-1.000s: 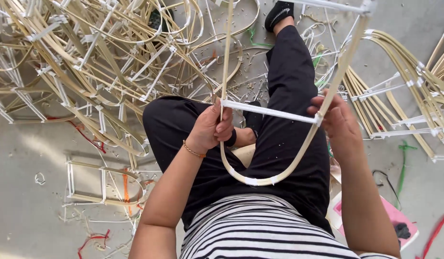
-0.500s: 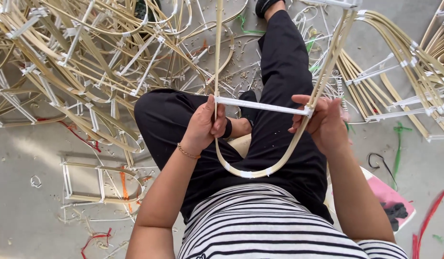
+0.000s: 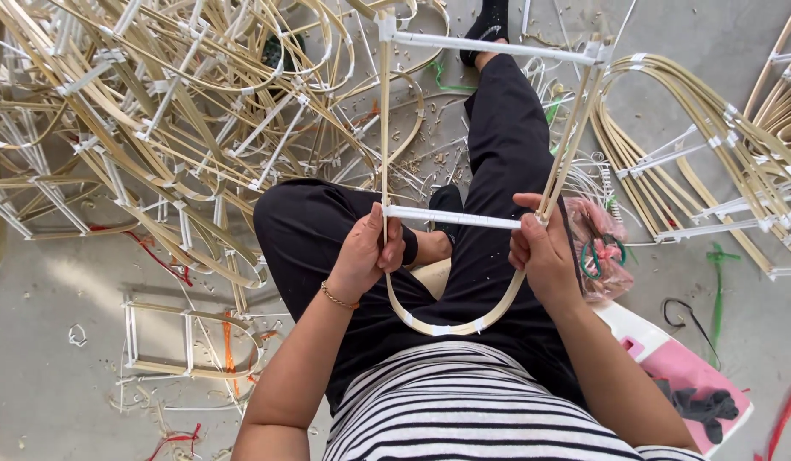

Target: The person sits on the floor and assembles bamboo frames by cutting white plastic ties with pliers, wrapping them around the joints, and securing them. They repeatedly pick up frames, cut ties, and stack the finished frames to the side.

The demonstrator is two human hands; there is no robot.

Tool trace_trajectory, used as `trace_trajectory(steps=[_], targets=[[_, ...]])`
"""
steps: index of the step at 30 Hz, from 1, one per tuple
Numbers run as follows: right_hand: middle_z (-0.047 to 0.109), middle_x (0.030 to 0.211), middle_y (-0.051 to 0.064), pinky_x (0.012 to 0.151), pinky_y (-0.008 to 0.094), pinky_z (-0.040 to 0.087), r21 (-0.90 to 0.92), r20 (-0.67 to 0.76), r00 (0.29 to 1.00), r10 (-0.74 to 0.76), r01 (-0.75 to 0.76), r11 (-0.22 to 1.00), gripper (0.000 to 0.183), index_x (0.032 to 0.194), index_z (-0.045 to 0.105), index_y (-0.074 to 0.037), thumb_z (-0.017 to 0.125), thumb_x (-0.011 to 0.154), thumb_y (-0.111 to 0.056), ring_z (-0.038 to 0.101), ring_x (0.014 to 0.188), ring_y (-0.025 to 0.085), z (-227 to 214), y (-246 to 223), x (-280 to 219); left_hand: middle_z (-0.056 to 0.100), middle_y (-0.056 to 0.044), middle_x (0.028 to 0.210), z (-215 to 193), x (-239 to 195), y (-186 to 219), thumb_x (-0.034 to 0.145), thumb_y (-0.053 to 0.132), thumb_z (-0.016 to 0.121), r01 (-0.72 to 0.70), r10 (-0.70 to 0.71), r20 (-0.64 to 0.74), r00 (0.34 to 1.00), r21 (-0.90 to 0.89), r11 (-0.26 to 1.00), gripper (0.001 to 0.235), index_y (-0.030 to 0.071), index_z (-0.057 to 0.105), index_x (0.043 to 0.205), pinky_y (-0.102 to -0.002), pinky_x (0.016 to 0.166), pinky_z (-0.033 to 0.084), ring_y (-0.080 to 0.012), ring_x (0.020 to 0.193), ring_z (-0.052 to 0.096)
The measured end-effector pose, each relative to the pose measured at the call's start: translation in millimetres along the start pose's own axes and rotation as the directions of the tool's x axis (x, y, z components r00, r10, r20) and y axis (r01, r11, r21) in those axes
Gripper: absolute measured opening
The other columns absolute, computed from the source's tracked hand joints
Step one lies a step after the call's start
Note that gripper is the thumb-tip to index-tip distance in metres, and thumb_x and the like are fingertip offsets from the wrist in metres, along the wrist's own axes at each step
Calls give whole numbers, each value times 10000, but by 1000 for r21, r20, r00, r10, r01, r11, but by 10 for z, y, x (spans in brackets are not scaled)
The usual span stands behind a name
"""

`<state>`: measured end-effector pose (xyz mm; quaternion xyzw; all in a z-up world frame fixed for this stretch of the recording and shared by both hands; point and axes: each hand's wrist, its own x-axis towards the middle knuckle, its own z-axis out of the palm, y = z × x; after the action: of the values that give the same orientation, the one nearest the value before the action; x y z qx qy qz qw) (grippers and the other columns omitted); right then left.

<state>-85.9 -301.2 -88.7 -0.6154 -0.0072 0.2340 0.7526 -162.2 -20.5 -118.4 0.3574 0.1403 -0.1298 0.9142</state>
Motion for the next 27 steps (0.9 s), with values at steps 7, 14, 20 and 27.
trace_trajectory(steps=[7,14,20,27], targets=[[330,685,-35,488,236,322,58,-24,999,38,-36,998,272,1308,474,-51,448,1065,-170,334,552,65,75,-27,-59,459,1,572,-125,-8,-80,1110,521,392,17,-17,3,1000,-34,999,511,86,525,877,-253,444,352,-90,448,375],[388,691,-22,523,246,373,12,20,1000,-12,11,1000,246,1278,477,-52,457,1071,-184,382,572,75,88,22,-117,668,-43,954,227,296,613,1066,587,349,-285,308,30,951,474,833,615,53,536,1307,-266,688,582,-112,768,668],[477,797,-2,617,256,410,-47,95,989,-111,116,992,281,1303,507,-43,492,1083,-217,473,670,90,-75,70,-66,621,-25,907,806,503,1176,1082,366,480,-373,517,63,854,766,523,479,96,444,1476,-261,642,527,-89,698,612],[600,1118,17,910,260,506,-55,149,914,-378,389,920,524,1350,486,-30,400,1074,-467,585,1042,91,2,-708,144,535,-69,684,1008,388,1075,1099,154,504,-294,617,80,783,922,253,295,91,540,1385,-317,574,439,-158,576,526]])
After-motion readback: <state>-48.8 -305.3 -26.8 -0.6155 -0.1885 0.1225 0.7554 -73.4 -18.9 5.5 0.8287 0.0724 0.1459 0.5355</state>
